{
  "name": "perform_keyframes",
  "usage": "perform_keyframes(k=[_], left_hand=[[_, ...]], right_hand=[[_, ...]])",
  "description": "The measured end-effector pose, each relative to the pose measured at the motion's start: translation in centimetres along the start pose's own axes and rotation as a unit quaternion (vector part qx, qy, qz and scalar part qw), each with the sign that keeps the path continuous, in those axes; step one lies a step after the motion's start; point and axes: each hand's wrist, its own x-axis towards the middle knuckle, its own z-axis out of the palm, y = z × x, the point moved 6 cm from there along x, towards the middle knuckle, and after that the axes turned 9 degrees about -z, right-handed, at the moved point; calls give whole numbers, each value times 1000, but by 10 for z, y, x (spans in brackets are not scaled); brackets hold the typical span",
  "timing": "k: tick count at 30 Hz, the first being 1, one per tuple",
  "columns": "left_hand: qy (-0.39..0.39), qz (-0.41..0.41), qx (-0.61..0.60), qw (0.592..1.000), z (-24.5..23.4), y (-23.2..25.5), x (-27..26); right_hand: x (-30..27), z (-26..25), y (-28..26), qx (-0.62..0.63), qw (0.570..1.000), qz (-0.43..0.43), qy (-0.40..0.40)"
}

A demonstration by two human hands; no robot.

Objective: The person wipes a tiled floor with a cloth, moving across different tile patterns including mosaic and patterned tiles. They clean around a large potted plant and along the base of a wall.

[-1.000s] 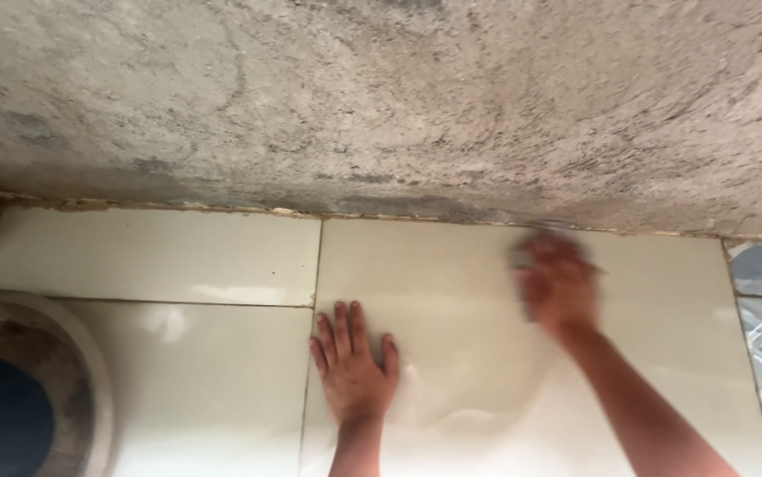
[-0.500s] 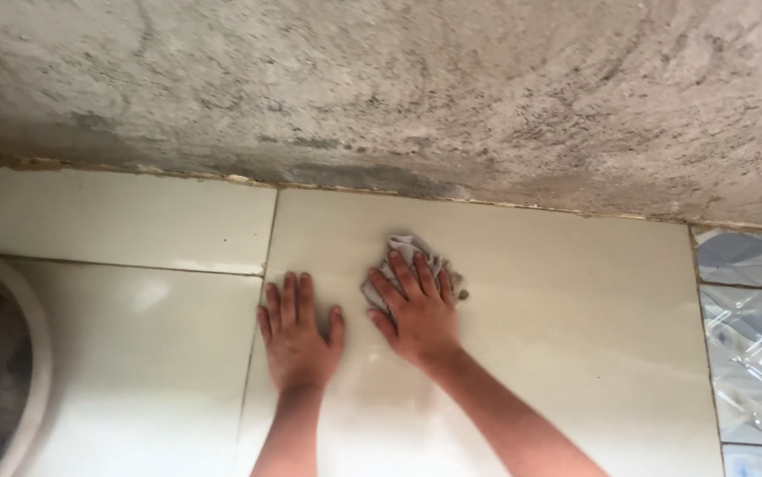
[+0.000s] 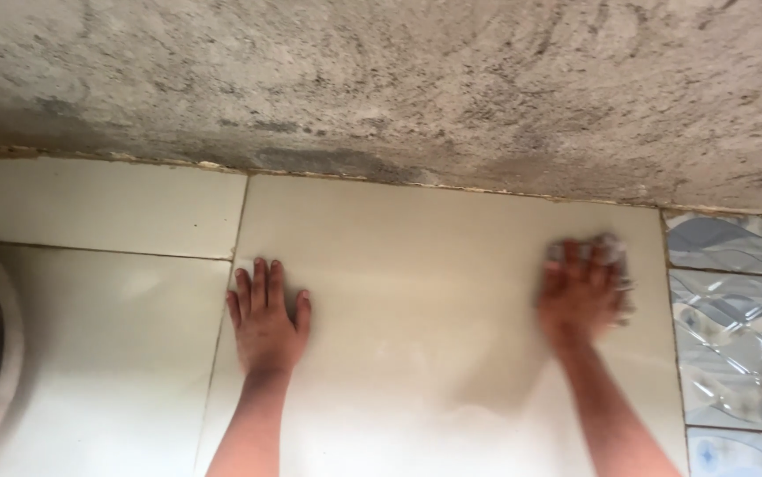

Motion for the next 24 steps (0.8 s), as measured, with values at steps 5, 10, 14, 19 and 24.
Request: perform_keyframes(k=[5,10,14,19,24], left_hand=[[31,19,52,998,-2,14,-9],[1,17,109,994,-6,33,-14],[-53,27,287,956,-8,44,-14],[20,104,-81,991,-10,102,-40],[-18,160,-197,967,11,191,-74]], right_hand=[[-20,-8,-170,131,958,-111,-231],[-47,-71,-228,275,905,-325,-15],[-47,-43,-113,200,951,-196,-127],[-50,-31,53,52,995,-81,-37],[-51,-18,61,8,1000,-4,-9]])
